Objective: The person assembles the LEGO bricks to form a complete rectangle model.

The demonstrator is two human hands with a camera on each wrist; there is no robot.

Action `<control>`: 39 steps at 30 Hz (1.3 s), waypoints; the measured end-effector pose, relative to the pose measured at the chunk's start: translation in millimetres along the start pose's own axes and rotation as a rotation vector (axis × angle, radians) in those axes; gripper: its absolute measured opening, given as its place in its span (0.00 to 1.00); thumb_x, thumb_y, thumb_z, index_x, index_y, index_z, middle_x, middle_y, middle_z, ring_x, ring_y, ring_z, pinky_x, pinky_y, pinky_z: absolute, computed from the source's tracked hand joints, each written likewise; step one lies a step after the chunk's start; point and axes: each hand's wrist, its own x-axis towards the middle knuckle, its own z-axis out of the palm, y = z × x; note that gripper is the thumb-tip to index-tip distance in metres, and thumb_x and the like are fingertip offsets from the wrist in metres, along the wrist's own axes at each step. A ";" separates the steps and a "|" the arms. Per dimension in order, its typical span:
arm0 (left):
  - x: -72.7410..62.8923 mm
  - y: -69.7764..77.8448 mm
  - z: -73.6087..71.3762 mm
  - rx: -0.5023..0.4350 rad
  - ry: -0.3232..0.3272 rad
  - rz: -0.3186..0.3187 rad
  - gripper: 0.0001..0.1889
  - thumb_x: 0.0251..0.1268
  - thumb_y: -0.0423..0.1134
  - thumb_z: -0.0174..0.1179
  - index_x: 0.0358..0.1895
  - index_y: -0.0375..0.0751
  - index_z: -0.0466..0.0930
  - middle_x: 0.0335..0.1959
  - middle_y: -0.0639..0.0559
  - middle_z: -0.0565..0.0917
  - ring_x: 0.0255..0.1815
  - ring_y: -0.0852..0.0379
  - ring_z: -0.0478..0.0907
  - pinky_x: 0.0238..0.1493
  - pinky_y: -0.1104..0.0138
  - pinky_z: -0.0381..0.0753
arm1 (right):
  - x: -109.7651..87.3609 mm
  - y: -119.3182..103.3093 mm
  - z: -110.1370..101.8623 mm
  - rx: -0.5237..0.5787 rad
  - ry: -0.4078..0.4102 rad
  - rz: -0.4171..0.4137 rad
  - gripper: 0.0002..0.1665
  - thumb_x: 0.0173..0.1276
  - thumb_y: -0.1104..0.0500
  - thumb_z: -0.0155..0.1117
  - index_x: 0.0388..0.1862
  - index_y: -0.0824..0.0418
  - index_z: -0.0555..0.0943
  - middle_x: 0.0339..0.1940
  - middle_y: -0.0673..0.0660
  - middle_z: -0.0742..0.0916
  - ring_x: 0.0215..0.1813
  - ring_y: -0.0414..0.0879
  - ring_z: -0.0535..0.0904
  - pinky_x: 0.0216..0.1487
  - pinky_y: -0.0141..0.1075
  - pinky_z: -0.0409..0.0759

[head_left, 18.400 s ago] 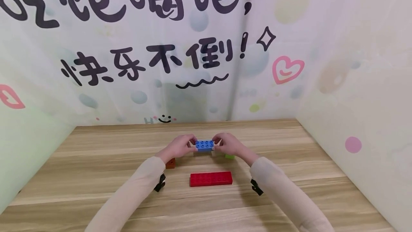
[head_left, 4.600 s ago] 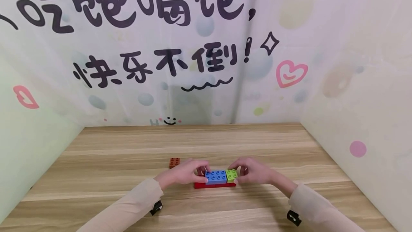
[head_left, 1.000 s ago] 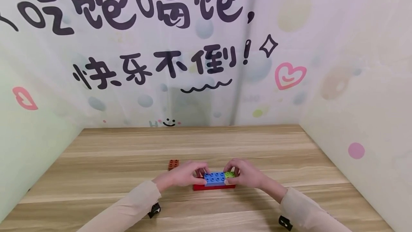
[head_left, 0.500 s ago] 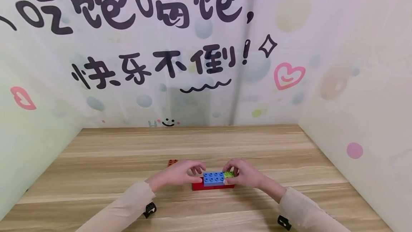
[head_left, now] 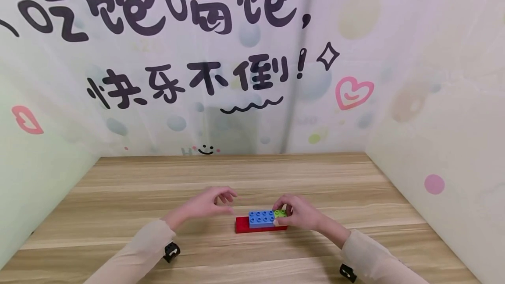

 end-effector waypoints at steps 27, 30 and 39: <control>-19.9 -38.5 -24.8 0.032 0.108 -0.073 0.19 0.55 0.38 0.61 0.48 0.32 0.72 0.44 0.40 0.76 0.44 0.44 0.71 0.42 0.53 0.71 | 0.1 3.9 1.8 0.000 0.018 -0.030 0.18 0.53 0.47 0.66 0.38 0.56 0.78 0.33 0.46 0.78 0.27 0.38 0.70 0.27 0.30 0.71; -21.0 -41.9 -24.7 0.040 0.109 -0.073 0.19 0.55 0.37 0.61 0.49 0.31 0.71 0.46 0.40 0.75 0.45 0.43 0.71 0.43 0.53 0.71 | 0.1 3.6 1.6 0.009 0.009 -0.015 0.18 0.53 0.47 0.66 0.38 0.56 0.78 0.33 0.46 0.78 0.27 0.39 0.70 0.28 0.30 0.71; -25.3 -48.3 -24.7 0.055 0.106 -0.108 0.22 0.54 0.40 0.62 0.50 0.33 0.71 0.48 0.41 0.74 0.47 0.44 0.70 0.47 0.52 0.68 | 0.1 2.7 1.4 0.008 0.002 0.005 0.18 0.53 0.48 0.66 0.38 0.56 0.78 0.33 0.45 0.78 0.28 0.39 0.71 0.28 0.30 0.71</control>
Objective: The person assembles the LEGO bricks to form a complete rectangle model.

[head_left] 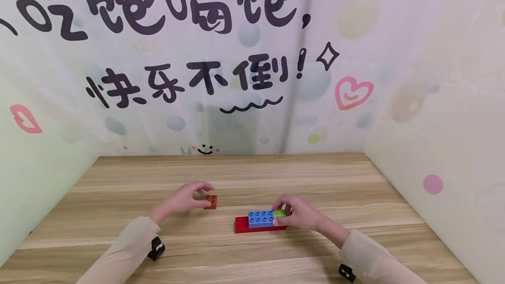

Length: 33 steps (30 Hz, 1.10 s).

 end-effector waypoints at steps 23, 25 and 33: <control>2.5 -1.9 4.2 0.079 -0.054 -0.005 0.24 0.50 0.35 0.64 0.51 0.32 0.69 0.42 0.43 0.75 0.43 0.46 0.72 0.45 0.55 0.69 | -0.3 0.2 -0.1 0.004 0.003 -0.003 0.17 0.53 0.48 0.66 0.38 0.56 0.78 0.33 0.45 0.78 0.29 0.40 0.71 0.30 0.30 0.71; 3.3 -1.1 4.7 0.088 -0.053 0.001 0.24 0.49 0.35 0.65 0.50 0.31 0.69 0.41 0.43 0.75 0.42 0.47 0.72 0.44 0.55 0.70 | -0.3 0.8 0.1 0.006 0.007 -0.015 0.17 0.53 0.48 0.66 0.38 0.56 0.78 0.33 0.45 0.78 0.28 0.40 0.71 0.29 0.30 0.72; 5.5 0.7 6.4 0.152 -0.058 -0.003 0.22 0.48 0.33 0.65 0.49 0.33 0.70 0.38 0.45 0.75 0.39 0.49 0.72 0.42 0.57 0.70 | 0.4 0.2 -0.2 0.003 0.000 0.001 0.18 0.53 0.47 0.66 0.38 0.55 0.78 0.33 0.45 0.78 0.29 0.40 0.71 0.30 0.31 0.72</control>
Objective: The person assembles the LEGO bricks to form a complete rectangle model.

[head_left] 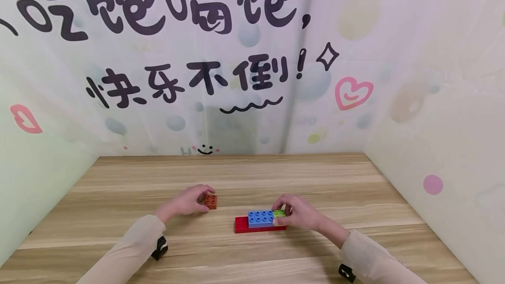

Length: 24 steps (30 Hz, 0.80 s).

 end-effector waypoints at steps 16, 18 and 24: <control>0.1 -2.5 0.4 0.004 0.000 0.012 0.19 0.50 0.35 0.64 0.47 0.37 0.72 0.36 0.51 0.73 0.37 0.53 0.71 0.39 0.59 0.70 | 0.4 0.3 0.0 0.004 -0.004 0.005 0.17 0.53 0.48 0.66 0.38 0.56 0.78 0.33 0.46 0.78 0.28 0.42 0.72 0.29 0.31 0.71; -0.2 -1.8 0.6 0.000 -0.001 0.008 0.19 0.50 0.35 0.64 0.47 0.38 0.73 0.36 0.52 0.72 0.37 0.54 0.70 0.39 0.59 0.70 | 0.5 0.6 0.2 0.005 -0.004 0.004 0.17 0.53 0.48 0.66 0.38 0.56 0.78 0.33 0.46 0.78 0.28 0.42 0.72 0.29 0.31 0.71; -1.8 1.4 1.5 -0.008 0.002 0.014 0.18 0.51 0.35 0.63 0.48 0.38 0.73 0.35 0.52 0.72 0.35 0.55 0.70 0.38 0.60 0.70 | 0.0 -0.8 -0.2 0.009 -0.008 0.009 0.17 0.53 0.48 0.66 0.38 0.56 0.78 0.33 0.46 0.78 0.28 0.41 0.71 0.29 0.31 0.71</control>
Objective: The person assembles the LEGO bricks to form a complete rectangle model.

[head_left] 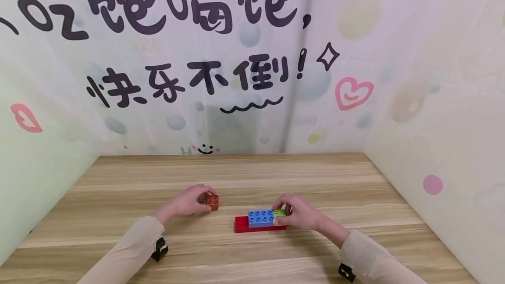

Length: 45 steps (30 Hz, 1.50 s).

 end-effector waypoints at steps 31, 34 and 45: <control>-1.2 22.8 10.1 -0.069 -0.019 0.046 0.20 0.51 0.39 0.63 0.48 0.38 0.73 0.36 0.54 0.70 0.37 0.55 0.69 0.38 0.62 0.71 | -0.5 0.2 1.0 0.006 0.011 -0.037 0.17 0.54 0.49 0.66 0.38 0.57 0.78 0.33 0.46 0.78 0.28 0.41 0.71 0.28 0.30 0.71; -1.8 24.4 10.4 -0.078 -0.015 0.044 0.20 0.52 0.39 0.63 0.48 0.38 0.73 0.36 0.54 0.70 0.37 0.55 0.69 0.38 0.62 0.71 | -0.5 0.4 1.2 0.004 0.011 -0.028 0.17 0.53 0.49 0.66 0.38 0.57 0.78 0.33 0.46 0.78 0.28 0.40 0.71 0.29 0.30 0.71; -0.7 29.5 12.7 -0.133 -0.011 0.087 0.19 0.53 0.42 0.62 0.48 0.40 0.73 0.37 0.55 0.69 0.38 0.54 0.69 0.39 0.63 0.71 | 0.3 0.9 1.4 0.002 0.002 0.001 0.17 0.53 0.48 0.66 0.38 0.56 0.78 0.33 0.46 0.78 0.29 0.40 0.71 0.29 0.31 0.71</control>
